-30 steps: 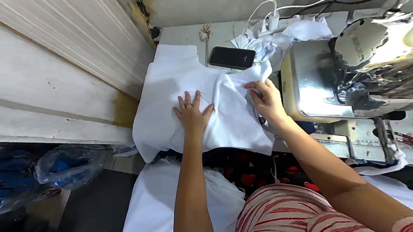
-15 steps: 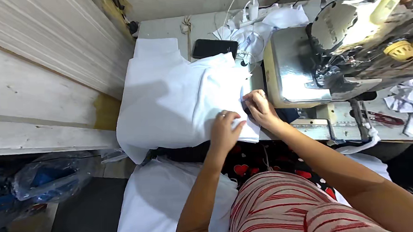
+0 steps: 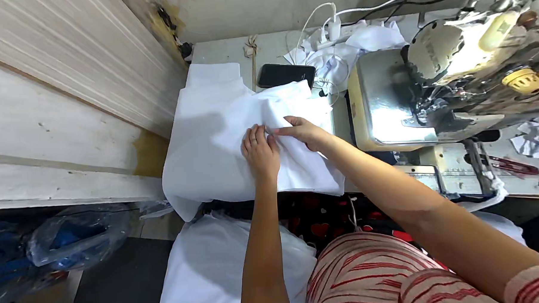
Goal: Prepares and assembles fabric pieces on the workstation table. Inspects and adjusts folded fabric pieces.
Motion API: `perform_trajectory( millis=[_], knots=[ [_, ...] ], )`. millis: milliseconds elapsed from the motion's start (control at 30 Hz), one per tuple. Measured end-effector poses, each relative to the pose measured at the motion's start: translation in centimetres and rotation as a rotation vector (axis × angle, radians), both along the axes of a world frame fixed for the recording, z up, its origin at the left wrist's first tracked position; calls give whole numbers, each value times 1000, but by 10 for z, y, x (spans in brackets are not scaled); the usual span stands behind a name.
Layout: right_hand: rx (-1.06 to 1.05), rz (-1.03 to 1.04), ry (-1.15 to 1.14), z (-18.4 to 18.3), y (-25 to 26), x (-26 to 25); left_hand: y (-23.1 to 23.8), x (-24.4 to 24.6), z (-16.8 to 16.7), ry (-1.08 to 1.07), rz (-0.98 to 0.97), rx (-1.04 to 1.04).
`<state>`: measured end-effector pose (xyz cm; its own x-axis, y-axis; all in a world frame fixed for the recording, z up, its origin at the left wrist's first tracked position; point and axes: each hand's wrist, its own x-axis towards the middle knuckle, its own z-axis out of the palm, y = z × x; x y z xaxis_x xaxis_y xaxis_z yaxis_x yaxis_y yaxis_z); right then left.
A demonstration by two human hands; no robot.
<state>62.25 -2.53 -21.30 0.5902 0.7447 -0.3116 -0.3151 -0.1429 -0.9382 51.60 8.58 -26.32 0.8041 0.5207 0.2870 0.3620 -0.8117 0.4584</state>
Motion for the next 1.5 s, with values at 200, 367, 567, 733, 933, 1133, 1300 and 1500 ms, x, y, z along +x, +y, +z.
perform_trajectory(
  millis=[200, 367, 567, 733, 933, 1133, 1300, 1500],
  knots=[
    [255, 57, -14, 4, 9, -19, -2, -2, 7, 98, 14, -5],
    [271, 151, 62, -1, 9, -9, -5, -4, 12, 114, 12, -29],
    [-46, -70, -482, 20, -17, 20, -2, -7, 7, 56, -89, 42],
    [-221, -494, -920, 51, -57, 38, -3, -5, 7, -2, -264, -2],
    [-165, -251, -1113, 33, -86, -3, -76, -41, 22, -36, -576, -240],
    [-332, 94, -888, -14, -140, -55, -97, -55, 32, 225, -597, -252],
    [-197, 20, -837, -17, -159, -67, -91, -61, 42, 161, -736, -406],
    [-74, -95, -223, -6, -148, -70, -109, -70, 13, -144, -468, -92]
  ],
)
